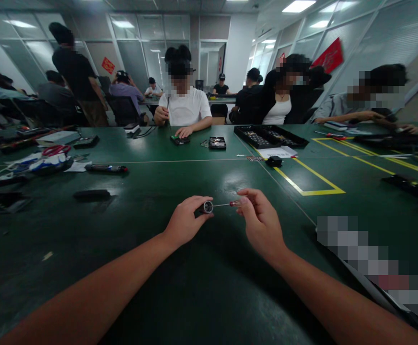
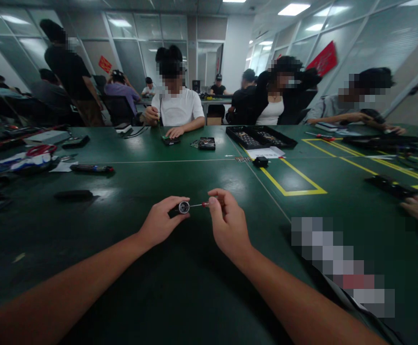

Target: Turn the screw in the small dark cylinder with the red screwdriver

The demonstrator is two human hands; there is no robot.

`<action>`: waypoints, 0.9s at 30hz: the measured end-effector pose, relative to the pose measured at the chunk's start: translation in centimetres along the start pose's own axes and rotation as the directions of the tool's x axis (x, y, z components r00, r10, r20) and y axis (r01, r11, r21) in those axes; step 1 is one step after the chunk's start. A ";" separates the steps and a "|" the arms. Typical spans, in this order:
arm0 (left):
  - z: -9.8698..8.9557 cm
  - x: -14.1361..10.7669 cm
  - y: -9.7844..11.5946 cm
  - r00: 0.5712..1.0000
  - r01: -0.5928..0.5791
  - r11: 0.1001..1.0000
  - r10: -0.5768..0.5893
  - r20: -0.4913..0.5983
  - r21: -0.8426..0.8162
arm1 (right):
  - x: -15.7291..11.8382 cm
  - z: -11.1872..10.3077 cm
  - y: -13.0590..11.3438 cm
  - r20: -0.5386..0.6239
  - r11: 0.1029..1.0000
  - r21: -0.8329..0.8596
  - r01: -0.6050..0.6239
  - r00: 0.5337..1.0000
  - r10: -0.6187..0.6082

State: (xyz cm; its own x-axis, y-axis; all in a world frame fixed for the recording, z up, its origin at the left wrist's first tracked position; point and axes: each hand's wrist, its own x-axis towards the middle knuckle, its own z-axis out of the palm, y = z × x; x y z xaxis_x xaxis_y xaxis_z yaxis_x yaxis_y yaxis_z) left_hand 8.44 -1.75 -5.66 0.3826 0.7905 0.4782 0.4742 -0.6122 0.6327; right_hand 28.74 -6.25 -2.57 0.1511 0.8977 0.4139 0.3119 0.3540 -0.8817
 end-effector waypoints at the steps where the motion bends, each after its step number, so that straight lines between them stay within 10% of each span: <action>1: 0.0 0.0 0.0 1.000 0.002 1.000 -0.002 -0.006 0.000 | 0.0 0.0 0.1 0.001 1.000 0.007 0.013 1.000 -0.013; 22: 0.1 -0.1 0.1 0.999 -0.023 1.000 0.023 0.034 0.005 | 0.1 0.5 0.3 -0.011 1.000 0.026 -0.005 1.000 0.005; 27: -0.2 0.3 0.1 0.999 -0.052 0.997 0.051 0.014 0.049 | 1.3 0.4 1.4 0.002 0.887 0.381 -0.262 0.959 0.282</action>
State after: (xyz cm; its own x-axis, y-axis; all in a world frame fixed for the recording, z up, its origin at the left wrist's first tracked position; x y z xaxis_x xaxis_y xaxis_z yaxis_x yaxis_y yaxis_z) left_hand 8.46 -1.57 -5.33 0.4174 0.7580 0.5012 0.4924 -0.6523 0.5763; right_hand 28.97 -4.44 -3.35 0.2311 0.9617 0.1477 -0.1200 0.1788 -0.9765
